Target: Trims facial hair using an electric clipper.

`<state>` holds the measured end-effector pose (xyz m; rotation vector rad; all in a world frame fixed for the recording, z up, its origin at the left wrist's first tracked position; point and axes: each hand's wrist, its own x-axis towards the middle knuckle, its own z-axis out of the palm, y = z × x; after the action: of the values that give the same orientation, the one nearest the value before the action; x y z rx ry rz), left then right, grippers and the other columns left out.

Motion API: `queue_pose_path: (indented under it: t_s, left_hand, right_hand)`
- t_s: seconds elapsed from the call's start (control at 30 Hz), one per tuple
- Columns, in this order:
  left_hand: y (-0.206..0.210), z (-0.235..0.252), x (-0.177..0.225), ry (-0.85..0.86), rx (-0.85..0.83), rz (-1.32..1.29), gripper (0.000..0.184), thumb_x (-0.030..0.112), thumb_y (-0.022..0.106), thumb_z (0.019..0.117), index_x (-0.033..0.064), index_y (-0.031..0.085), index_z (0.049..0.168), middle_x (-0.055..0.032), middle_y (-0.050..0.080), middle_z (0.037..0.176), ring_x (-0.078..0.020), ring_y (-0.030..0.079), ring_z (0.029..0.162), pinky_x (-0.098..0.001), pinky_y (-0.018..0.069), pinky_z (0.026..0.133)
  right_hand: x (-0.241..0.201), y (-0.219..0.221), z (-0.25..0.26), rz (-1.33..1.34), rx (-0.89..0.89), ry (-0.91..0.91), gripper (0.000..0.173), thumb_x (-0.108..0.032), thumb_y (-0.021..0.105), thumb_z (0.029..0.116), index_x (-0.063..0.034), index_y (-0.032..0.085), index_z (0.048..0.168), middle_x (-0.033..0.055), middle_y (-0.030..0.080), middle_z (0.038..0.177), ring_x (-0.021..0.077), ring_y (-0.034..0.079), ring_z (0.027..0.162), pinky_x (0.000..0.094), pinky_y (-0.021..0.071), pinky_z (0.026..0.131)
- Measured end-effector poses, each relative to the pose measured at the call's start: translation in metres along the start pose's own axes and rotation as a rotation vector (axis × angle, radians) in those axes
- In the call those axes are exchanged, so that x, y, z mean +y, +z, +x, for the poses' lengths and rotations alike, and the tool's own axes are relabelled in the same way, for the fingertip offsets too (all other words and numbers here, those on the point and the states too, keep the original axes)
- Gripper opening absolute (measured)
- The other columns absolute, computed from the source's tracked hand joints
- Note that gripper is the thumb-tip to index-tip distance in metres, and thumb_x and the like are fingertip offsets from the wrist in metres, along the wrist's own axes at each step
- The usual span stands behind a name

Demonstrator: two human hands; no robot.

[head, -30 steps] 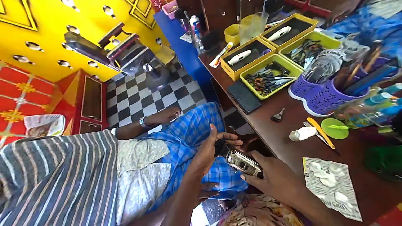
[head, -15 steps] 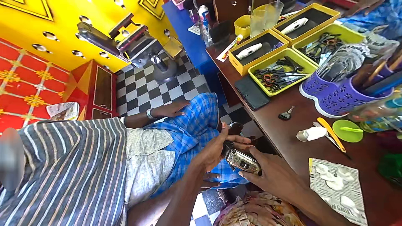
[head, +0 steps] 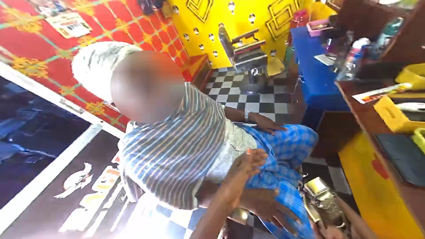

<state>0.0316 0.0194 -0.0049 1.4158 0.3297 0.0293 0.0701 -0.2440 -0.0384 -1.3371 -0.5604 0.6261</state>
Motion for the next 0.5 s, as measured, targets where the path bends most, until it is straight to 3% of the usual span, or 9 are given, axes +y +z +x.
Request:
queue_pose_path:
  t_s: [0.07,0.2,0.33,0.5]
  left_hand:
    - [-0.058,-0.024,0.015,0.248,0.093,0.082,0.043,0.028,0.038,0.1097,-0.0022,0.062,0.127,-0.0137,0.070,0.121,-0.0252,0.067,0.114,-0.0417,0.0560,0.099]
    - [-0.171,-0.071,0.034,0.620,0.169,0.385,0.035,0.033,0.053,0.1065,0.0027,0.068,0.115,-0.0098,0.073,0.112,-0.0228,0.070,0.104,-0.0398,0.0597,0.093]
    - [-0.253,-0.089,0.048,0.698,0.257,0.481,0.026,0.028,0.058,0.1045,0.0053,0.070,0.113,-0.0053,0.075,0.107,-0.0194,0.072,0.098,-0.0356,0.0611,0.088]
    - [-0.314,-0.094,0.065,0.764,0.264,0.529,0.025,0.031,0.062,0.1027,0.0086,0.071,0.111,-0.0028,0.075,0.104,-0.0170,0.073,0.096,-0.0327,0.0618,0.086]
  right_hand:
    - [-0.007,0.028,0.022,0.013,0.020,-0.038,0.062,-0.050,0.060,0.1002,-0.0095,0.039,0.142,-0.0038,0.067,0.096,0.0101,0.066,0.069,0.0321,0.0602,0.060]
    - [-0.006,0.107,0.072,-0.067,-0.005,-0.031,0.054,-0.048,0.049,0.1051,-0.0144,0.040,0.147,0.0004,0.067,0.099,0.0142,0.066,0.071,0.0341,0.0606,0.060]
    - [-0.005,0.182,0.123,-0.051,-0.075,-0.099,0.053,-0.052,0.049,0.1045,-0.0176,0.045,0.145,0.0026,0.067,0.094,0.0131,0.065,0.066,0.0309,0.0592,0.057]
    - [-0.031,0.239,0.164,-0.024,-0.081,-0.135,0.046,-0.049,0.049,0.1043,-0.0192,0.051,0.138,0.0039,0.067,0.094,0.0124,0.065,0.066,0.0276,0.0588,0.057]
